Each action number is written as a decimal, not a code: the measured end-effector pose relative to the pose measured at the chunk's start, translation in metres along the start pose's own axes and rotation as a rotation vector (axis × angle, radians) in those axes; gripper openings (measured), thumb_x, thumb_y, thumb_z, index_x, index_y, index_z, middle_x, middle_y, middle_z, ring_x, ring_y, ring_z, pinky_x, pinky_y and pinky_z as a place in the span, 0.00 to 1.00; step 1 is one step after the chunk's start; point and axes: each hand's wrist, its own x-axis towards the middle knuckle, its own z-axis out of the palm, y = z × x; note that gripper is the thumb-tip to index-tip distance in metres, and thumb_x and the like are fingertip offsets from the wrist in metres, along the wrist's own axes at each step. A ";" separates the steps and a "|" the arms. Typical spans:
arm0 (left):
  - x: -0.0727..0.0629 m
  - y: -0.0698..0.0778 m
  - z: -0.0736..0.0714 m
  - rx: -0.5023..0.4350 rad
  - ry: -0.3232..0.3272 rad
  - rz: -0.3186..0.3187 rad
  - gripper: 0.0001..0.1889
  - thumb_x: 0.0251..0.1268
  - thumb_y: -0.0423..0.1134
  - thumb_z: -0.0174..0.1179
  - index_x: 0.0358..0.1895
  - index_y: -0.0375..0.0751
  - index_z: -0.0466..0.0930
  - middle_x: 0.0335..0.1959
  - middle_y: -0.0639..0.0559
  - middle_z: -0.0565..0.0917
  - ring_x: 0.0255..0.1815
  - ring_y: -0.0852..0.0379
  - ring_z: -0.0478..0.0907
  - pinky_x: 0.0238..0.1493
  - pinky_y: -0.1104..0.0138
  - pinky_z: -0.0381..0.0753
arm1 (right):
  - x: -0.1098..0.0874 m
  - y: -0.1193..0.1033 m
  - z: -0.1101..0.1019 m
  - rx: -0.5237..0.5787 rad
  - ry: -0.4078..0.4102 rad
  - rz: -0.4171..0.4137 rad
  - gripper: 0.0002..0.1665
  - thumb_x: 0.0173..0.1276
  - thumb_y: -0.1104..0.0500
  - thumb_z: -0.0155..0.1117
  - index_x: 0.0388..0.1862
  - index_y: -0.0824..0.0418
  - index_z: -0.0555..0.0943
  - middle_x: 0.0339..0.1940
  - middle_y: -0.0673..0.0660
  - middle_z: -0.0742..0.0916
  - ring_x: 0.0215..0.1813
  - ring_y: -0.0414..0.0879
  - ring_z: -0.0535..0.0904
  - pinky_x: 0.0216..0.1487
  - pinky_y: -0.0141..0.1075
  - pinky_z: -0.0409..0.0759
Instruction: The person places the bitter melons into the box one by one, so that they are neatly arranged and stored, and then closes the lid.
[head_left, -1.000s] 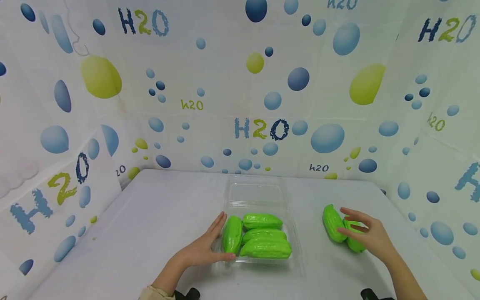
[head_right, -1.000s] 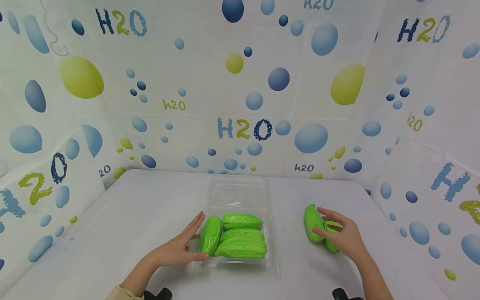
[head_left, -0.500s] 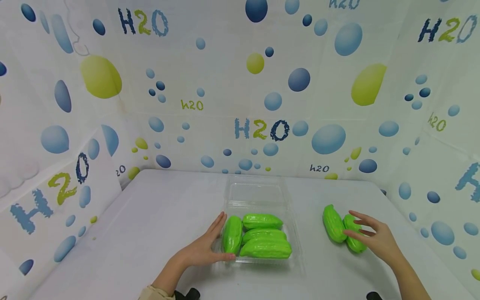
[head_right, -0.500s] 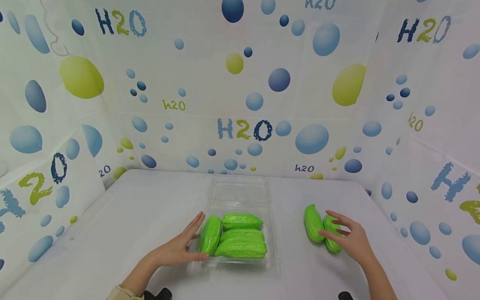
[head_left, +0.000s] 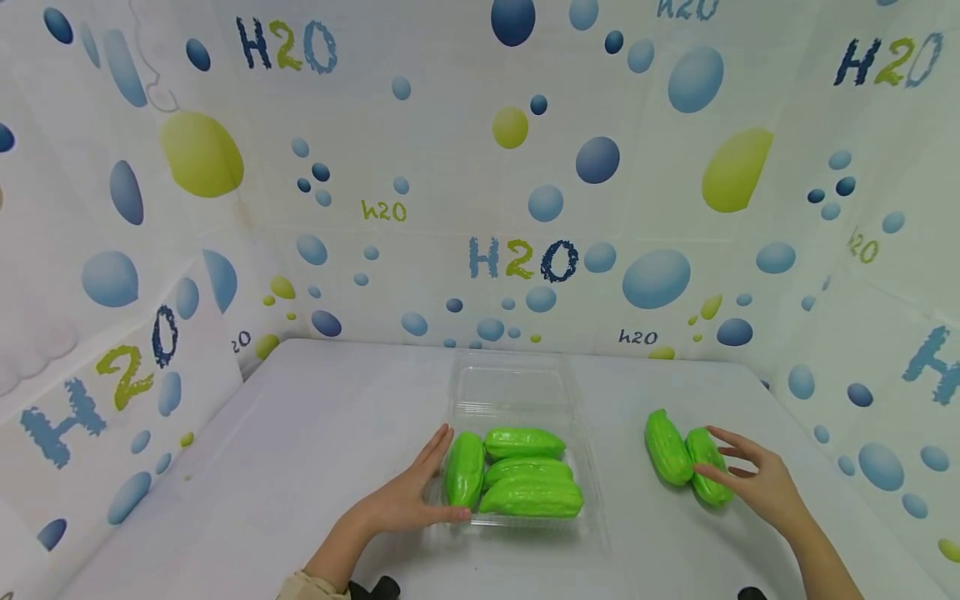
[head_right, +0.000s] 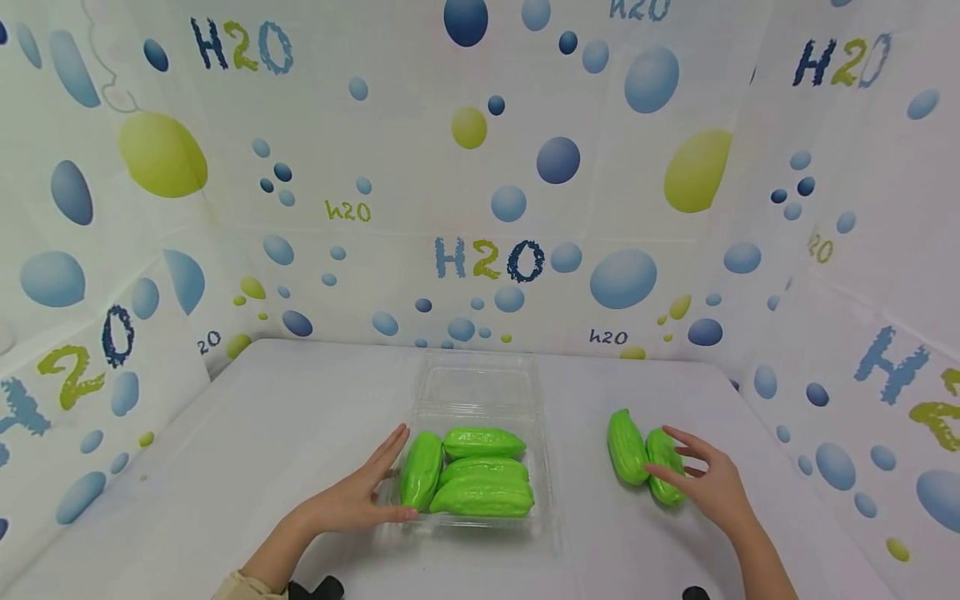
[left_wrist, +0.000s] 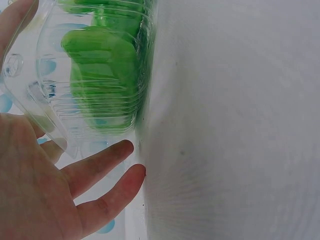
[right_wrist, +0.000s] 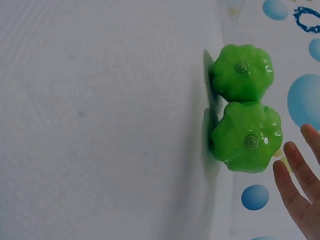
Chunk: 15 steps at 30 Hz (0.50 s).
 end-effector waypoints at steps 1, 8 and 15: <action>0.000 0.000 0.000 0.000 0.000 0.000 0.57 0.49 0.57 0.65 0.73 0.46 0.32 0.73 0.43 0.34 0.71 0.40 0.43 0.62 0.43 0.54 | 0.000 0.001 0.000 -0.004 -0.001 0.003 0.37 0.57 0.51 0.68 0.62 0.64 0.69 0.60 0.69 0.73 0.46 0.27 0.70 0.44 0.50 0.78; 0.000 -0.002 0.000 -0.003 0.001 0.000 0.57 0.49 0.56 0.66 0.73 0.46 0.32 0.73 0.44 0.34 0.71 0.41 0.40 0.62 0.43 0.54 | 0.000 0.007 0.001 0.022 -0.028 0.013 0.40 0.58 0.52 0.67 0.65 0.68 0.64 0.63 0.72 0.68 0.54 0.67 0.70 0.45 0.56 0.75; 0.000 -0.001 0.000 -0.003 -0.002 -0.001 0.57 0.49 0.57 0.66 0.73 0.46 0.32 0.73 0.44 0.34 0.71 0.40 0.43 0.62 0.44 0.54 | 0.001 0.016 0.000 0.037 -0.078 0.092 0.45 0.59 0.48 0.65 0.69 0.67 0.58 0.66 0.72 0.63 0.58 0.70 0.65 0.45 0.63 0.71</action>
